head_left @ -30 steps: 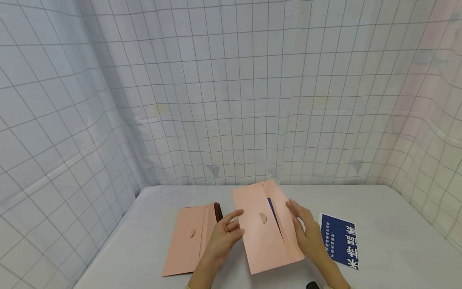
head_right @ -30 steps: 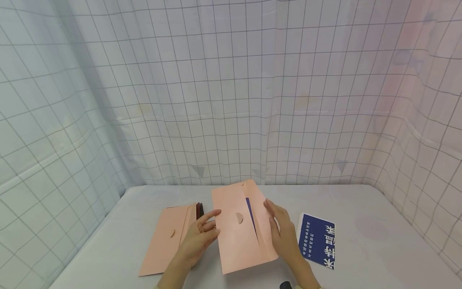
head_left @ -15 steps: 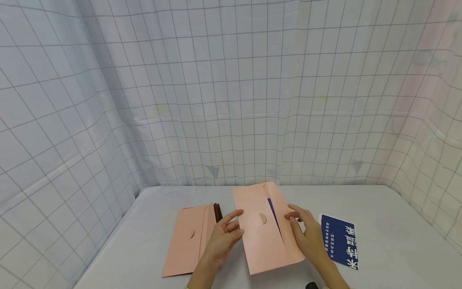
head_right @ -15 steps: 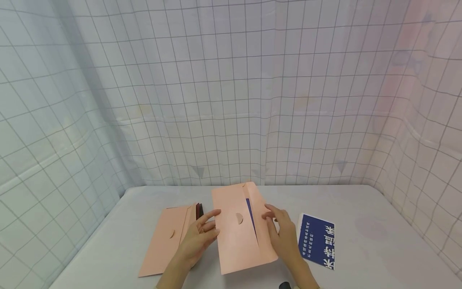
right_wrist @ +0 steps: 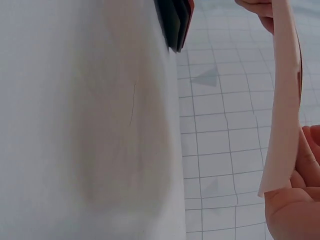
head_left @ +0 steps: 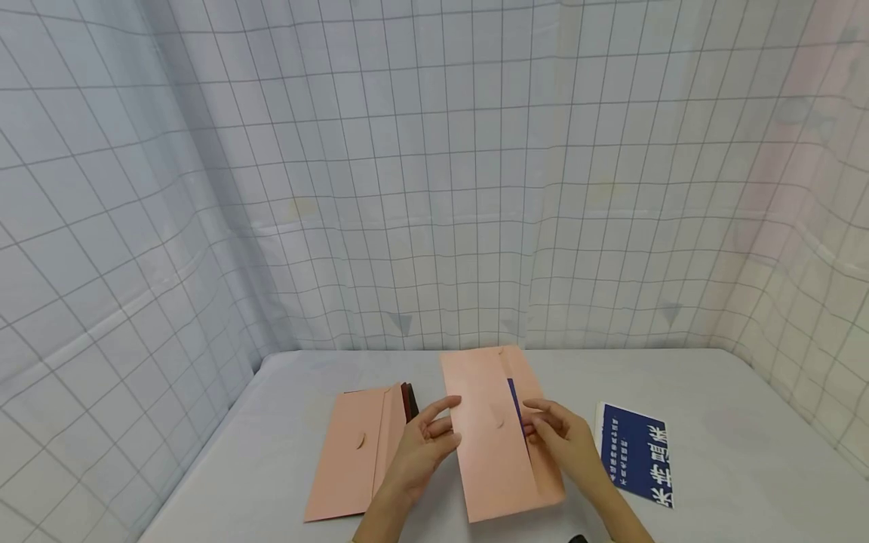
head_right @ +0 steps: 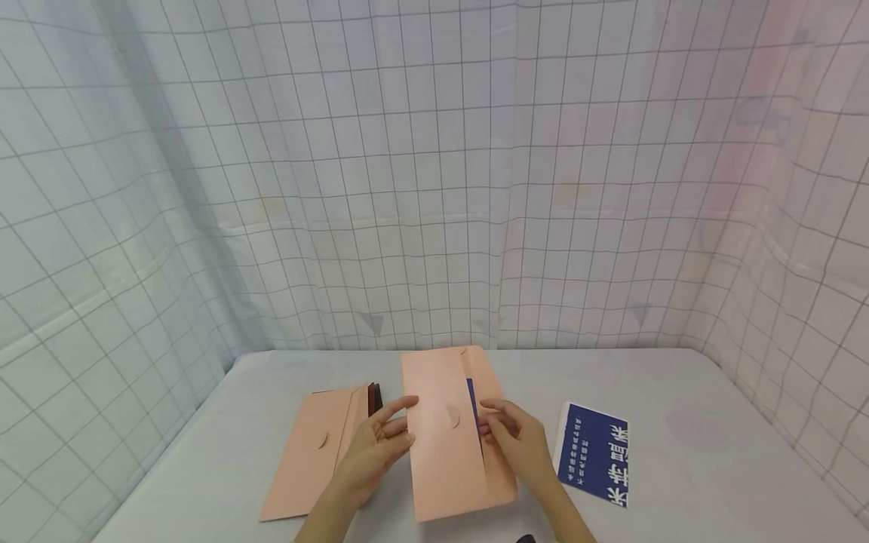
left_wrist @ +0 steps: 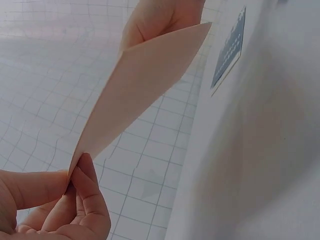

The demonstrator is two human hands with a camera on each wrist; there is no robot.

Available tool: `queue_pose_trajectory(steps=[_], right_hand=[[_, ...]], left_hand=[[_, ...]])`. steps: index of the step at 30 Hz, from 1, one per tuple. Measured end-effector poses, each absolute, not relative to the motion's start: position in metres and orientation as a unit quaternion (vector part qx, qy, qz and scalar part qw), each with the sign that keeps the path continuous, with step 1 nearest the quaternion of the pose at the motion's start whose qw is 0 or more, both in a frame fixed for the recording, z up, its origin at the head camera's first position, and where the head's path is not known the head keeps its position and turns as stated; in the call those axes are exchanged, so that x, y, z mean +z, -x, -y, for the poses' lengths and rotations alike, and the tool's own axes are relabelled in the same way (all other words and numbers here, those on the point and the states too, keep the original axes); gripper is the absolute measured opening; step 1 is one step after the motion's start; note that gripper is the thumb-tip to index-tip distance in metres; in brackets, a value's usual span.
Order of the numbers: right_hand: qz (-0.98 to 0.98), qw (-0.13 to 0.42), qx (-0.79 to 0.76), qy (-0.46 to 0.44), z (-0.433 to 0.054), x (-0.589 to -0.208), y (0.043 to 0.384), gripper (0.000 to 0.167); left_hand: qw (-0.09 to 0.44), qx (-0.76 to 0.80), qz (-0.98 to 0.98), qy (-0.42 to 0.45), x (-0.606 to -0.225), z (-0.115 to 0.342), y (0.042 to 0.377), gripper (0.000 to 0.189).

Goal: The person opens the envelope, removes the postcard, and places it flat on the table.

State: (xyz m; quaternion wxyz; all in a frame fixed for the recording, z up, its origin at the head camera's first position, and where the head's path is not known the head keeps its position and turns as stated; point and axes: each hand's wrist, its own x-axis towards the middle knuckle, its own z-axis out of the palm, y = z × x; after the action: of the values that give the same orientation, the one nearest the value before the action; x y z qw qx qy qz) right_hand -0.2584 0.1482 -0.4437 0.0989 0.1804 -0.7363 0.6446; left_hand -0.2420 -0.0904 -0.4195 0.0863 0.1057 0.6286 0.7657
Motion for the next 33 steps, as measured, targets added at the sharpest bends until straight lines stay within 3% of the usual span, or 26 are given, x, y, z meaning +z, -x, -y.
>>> queue_pose_trajectory(steps=[4, 17, 33], right_hand=[[0.711, 0.044, 0.687, -0.140, -0.1494, -0.4409, 0.2569, 0.040], [0.690, -0.039, 0.715, -0.106, -0.1515, -0.4404, 0.2583, 0.046], [0.701, -0.053, 0.706, -0.088, -0.1512, -0.4400, 0.2564, 0.047]], left_hand=[[0.091, 0.761, -0.632, -0.115, -0.4200, 0.0895, 0.2418, 0.059], [0.096, 0.746, -0.647, -0.121, -0.4213, 0.0852, 0.2407, 0.058], [0.072, 0.717, -0.684, -0.117, -0.4210, 0.0829, 0.2391, 0.055]])
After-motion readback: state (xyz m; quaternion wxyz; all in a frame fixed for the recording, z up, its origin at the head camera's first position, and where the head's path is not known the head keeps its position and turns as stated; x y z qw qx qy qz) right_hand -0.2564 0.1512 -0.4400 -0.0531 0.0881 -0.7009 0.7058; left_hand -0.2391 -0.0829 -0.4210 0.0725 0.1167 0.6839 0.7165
